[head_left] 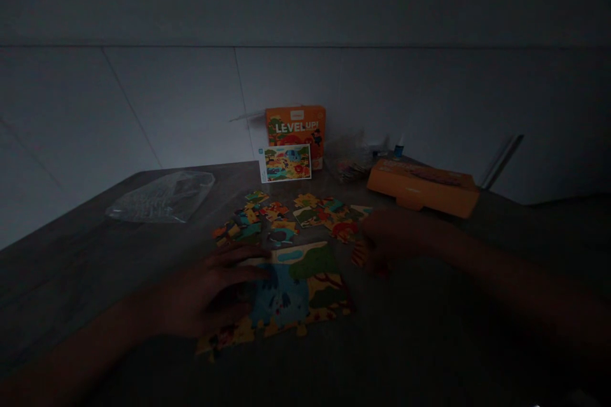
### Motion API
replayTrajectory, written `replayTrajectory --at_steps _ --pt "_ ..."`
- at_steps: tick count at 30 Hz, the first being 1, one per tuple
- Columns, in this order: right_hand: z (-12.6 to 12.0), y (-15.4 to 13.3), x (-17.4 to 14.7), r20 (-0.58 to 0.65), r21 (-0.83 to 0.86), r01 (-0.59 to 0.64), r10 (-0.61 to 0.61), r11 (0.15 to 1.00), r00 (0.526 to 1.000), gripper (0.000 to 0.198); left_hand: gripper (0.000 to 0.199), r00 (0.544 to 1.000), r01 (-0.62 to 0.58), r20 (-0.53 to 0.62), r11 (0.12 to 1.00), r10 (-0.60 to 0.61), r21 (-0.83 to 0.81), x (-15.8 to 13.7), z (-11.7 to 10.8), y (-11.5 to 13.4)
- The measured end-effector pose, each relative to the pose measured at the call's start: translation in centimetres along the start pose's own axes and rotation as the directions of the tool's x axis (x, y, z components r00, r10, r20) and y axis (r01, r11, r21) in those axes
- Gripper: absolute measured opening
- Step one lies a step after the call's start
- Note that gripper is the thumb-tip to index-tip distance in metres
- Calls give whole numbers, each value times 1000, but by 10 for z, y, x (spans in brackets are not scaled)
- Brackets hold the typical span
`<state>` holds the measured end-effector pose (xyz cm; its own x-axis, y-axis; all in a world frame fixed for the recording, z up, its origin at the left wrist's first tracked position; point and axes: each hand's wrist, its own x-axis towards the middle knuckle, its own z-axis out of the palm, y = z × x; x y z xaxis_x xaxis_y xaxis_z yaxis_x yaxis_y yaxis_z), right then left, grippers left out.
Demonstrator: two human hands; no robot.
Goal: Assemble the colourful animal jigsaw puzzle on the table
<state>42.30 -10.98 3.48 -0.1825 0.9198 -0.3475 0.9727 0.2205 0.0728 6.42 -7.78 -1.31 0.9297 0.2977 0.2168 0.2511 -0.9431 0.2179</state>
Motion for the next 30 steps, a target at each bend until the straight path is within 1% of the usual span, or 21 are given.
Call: replayTrajectory --at_steps 3,6,8,9,10,11,13,14,15,16,18,20,24,27,29,30 --pt "5 3 5 -74 31 24 -22 999 997 25 50 1000 -23 -18 1000 23 -4 3 -3 3" --pt "8 9 15 -175 73 50 -37 996 984 28 52 1000 -17 3 1000 17 15 5 -5 5" --pt "9 13 24 -248 93 33 -9 995 969 32 52 1000 -12 8 1000 12 24 5 -5 5" --pt "10 15 29 -313 112 18 18 994 950 34 52 1000 -11 5 1000 11 24 5 -5 5" --pt "11 17 35 -390 148 -9 67 989 918 35 52 1000 -13 -2 1000 13 22 4 -5 5" --pt "14 18 41 -485 195 -20 114 981 867 34 52 1000 -15 -9 1000 15 18 4 -5 5" --pt "22 20 54 -677 246 10 164 969 718 33 51 1000 -23 -20 1000 23 9 4 -4 5" --pt "27 20 61 -732 234 42 147 971 665 38 51 1000 -24 -19 1000 24 7 4 -4 5" --pt "33 20 68 -736 226 68 125 972 666 47 50 1000 -22 -16 1000 23 8 4 -3 5" --pt "38 20 74 -723 225 89 105 970 682 52 50 1000 -20 -11 1000 20 10 4 -3 5" --pt "46 19 84 -687 244 117 86 963 722 48 51 1000 -17 0 1000 17 11 5 -3 5" --pt "49 20 90 -661 277 128 93 952 745 44 50 1000 -15 10 1000 15 9 5 -3 5" --pt "47 22 92 -637 359 124 145 925 757 42 49 999 7 43 1000 -8 15 6 -4 6" --pt "46 24 92 -615 434 120 196 893 763 45 49 998 6 67 999 -9 33 5 -4 6" --pt "46 27 95 -599 484 117 231 867 767 48 47 999 16 38 996 -19 90 3 -3 3" --pt "46 28 96 -589 508 116 246 853 770 50 46 999 45 -7 990 -45 135 2 -2 -1"
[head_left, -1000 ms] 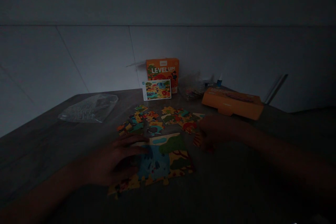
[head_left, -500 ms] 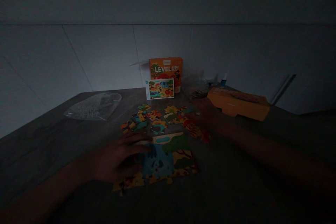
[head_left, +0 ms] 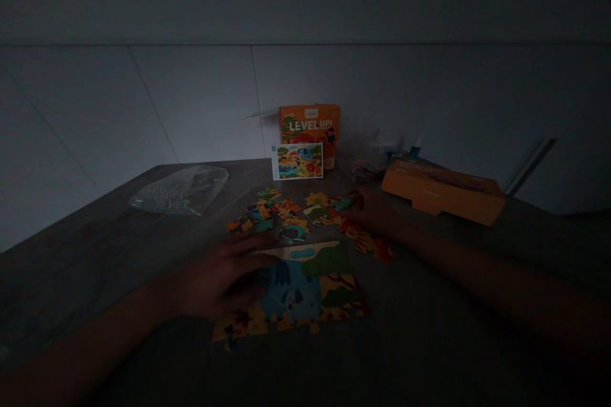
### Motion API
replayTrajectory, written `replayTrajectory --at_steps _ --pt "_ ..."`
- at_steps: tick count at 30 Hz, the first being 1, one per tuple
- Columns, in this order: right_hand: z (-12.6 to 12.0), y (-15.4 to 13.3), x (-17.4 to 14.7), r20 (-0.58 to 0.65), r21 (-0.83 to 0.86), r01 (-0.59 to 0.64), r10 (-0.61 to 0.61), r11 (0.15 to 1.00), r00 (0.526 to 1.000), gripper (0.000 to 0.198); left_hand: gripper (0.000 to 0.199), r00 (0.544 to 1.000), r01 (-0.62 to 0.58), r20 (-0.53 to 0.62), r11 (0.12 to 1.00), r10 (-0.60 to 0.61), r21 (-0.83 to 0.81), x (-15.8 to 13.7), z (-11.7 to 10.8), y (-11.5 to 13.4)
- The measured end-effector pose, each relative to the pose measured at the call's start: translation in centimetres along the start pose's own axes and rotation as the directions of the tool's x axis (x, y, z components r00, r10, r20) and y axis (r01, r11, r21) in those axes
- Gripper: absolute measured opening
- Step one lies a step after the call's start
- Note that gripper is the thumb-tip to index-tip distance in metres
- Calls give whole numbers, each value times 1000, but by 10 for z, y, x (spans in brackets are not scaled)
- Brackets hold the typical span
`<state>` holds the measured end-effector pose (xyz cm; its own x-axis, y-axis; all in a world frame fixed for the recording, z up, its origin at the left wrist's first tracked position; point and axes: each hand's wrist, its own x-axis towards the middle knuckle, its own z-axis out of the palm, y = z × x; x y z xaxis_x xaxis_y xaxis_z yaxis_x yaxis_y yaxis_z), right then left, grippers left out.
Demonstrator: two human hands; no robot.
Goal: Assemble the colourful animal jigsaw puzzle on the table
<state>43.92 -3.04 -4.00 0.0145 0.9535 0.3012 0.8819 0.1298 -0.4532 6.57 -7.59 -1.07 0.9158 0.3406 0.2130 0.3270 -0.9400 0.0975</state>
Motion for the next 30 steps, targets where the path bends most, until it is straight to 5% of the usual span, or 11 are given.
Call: replayTrajectory --at_steps 2,5,8,14,22,30 --pt "2 3 2 1 42 -31 31 999 1000 53 45 985 127 -130 988 -116 85 -2 4 -11" --pt "4 5 4 -10 100 -43 45 994 999 54 51 892 394 -285 913 -351 109 -6 12 -35" --pt "5 4 3 -51 143 -3 11 990 999 56 50 849 510 -224 853 -479 110 -9 18 -55" --pt "3 6 4 -211 200 86 -43 976 977 28 41 874 473 -167 877 -456 79 -11 16 -62" --pt "-7 12 6 -491 197 111 0 974 871 19 43 857 506 -122 863 -501 7 -9 13 -59" --pt "-2 3 -2 -364 165 204 -133 965 922 20 43 865 471 -225 880 -448 57 -9 13 -57"
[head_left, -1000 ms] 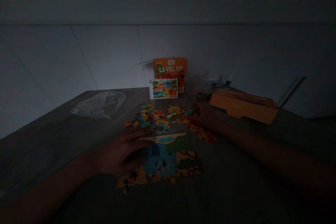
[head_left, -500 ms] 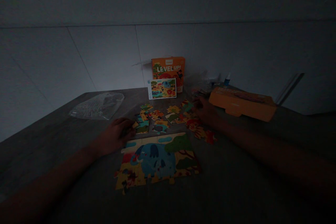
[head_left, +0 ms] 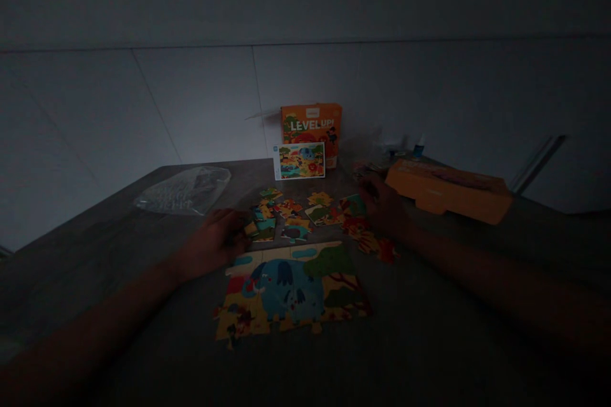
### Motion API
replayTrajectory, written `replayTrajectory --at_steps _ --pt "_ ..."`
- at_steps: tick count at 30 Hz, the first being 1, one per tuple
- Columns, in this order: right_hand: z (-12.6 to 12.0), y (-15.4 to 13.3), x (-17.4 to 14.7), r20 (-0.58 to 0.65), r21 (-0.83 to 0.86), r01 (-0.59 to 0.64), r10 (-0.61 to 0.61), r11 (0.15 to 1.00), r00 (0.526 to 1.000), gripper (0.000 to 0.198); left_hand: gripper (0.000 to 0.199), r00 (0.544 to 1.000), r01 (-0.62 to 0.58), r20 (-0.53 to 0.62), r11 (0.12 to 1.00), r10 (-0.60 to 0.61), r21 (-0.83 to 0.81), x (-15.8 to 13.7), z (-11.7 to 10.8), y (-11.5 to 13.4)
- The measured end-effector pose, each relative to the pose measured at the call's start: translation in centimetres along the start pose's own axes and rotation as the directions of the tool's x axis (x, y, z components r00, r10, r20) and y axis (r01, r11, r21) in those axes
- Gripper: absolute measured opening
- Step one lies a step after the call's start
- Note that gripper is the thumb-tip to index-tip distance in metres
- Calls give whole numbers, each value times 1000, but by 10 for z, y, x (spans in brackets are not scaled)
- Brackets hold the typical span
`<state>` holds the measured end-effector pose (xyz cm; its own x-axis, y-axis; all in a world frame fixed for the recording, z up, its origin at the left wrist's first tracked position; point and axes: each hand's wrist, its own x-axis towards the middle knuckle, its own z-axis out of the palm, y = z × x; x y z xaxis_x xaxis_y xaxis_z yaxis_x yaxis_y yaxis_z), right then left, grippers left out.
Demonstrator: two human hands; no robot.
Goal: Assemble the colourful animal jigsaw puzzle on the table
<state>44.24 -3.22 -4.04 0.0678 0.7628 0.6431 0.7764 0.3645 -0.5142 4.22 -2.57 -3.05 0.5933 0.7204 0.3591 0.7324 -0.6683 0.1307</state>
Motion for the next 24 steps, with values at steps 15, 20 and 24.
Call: replayTrajectory --at_steps 15,20,24 --pt "3 -6 -5 336 -65 151 -121 986 934 19 56 948 -286 -138 958 287 27 -4 -12 18" --pt "4 -6 -6 338 -74 194 -159 978 928 19 59 939 -305 -174 952 297 -23 -6 -11 19" --pt "3 -7 -6 327 -64 258 -224 964 918 19 44 918 -348 -210 937 337 -18 -6 -13 23"
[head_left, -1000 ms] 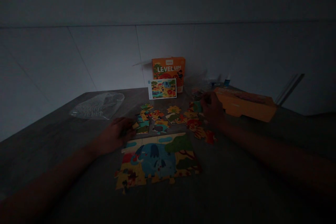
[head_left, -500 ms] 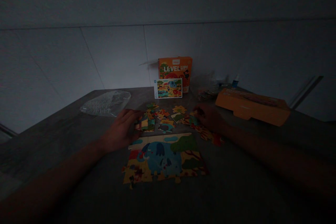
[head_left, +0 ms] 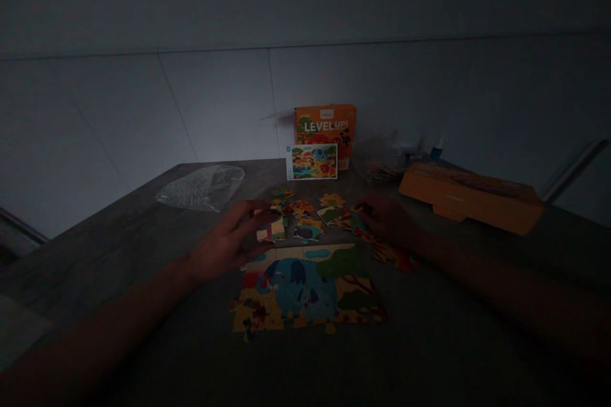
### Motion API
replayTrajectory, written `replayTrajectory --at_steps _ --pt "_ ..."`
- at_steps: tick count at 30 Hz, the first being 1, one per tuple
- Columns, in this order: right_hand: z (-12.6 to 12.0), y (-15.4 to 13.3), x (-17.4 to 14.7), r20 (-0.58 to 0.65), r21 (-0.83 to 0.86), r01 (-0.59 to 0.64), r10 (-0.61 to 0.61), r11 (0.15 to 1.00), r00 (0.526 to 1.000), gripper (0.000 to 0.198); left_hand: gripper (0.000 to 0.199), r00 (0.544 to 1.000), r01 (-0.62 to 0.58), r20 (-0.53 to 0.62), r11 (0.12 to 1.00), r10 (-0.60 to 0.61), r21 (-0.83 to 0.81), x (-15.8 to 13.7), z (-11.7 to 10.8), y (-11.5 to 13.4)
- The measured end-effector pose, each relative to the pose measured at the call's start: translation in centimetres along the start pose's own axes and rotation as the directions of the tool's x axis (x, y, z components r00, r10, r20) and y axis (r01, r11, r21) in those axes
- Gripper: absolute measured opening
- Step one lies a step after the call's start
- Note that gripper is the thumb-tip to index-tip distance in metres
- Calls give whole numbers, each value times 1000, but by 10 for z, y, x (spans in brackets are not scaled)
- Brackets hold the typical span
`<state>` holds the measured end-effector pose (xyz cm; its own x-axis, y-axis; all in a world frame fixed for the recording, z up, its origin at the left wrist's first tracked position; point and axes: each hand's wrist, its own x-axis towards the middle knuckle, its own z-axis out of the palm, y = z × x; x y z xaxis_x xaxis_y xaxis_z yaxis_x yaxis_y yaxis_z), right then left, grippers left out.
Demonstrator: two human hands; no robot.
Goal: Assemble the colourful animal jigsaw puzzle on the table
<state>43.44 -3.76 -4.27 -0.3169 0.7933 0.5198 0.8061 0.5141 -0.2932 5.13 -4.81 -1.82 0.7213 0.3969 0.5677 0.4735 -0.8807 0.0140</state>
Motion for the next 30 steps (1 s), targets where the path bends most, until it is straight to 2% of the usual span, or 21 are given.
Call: replayTrajectory --at_steps 3,7,10,13,16,18,20,22,25,27,30 --pt "-1 -7 -1 -26 -14 74 -75 997 997 19 27 998 -44 -37 999 45 22 1 -1 7" --pt "-2 -31 -10 -51 -25 220 -221 975 974 22 29 992 -123 -14 992 123 -9 2 -4 24" --pt "-6 -58 -20 -13 4 453 -453 891 891 26 30 982 -191 -11 981 191 -28 1 -6 39" --pt "-12 -85 -29 137 152 597 -615 788 777 28 31 980 -194 -48 979 191 -70 -2 -6 51" --pt "-15 -103 -33 189 273 625 -678 731 710 29 34 983 -181 -37 969 178 -171 -4 -5 61" --pt "-13 -106 -34 181 364 616 -701 699 689 30 35 985 -171 -17 962 172 -211 -4 -3 66" --pt "-9 -104 -33 135 458 577 -695 676 707 31 34 990 -143 -22 963 141 -230 -1 -1 69" --pt "-6 -100 -32 97 532 519 -657 669 748 31 33 994 -109 -55 963 98 -248 2 1 70" --pt "-6 -97 -32 124 595 421 -595 685 794 33 35 995 -72 -83 960 51 -271 5 2 69" --pt "-8 -99 -31 178 618 381 -594 688 784 36 37 995 -86 -75 951 66 -296 6 1 68" --pt "-10 -104 -31 225 649 374 -637 662 737 36 40 988 -153 -60 935 141 -319 6 -1 69"
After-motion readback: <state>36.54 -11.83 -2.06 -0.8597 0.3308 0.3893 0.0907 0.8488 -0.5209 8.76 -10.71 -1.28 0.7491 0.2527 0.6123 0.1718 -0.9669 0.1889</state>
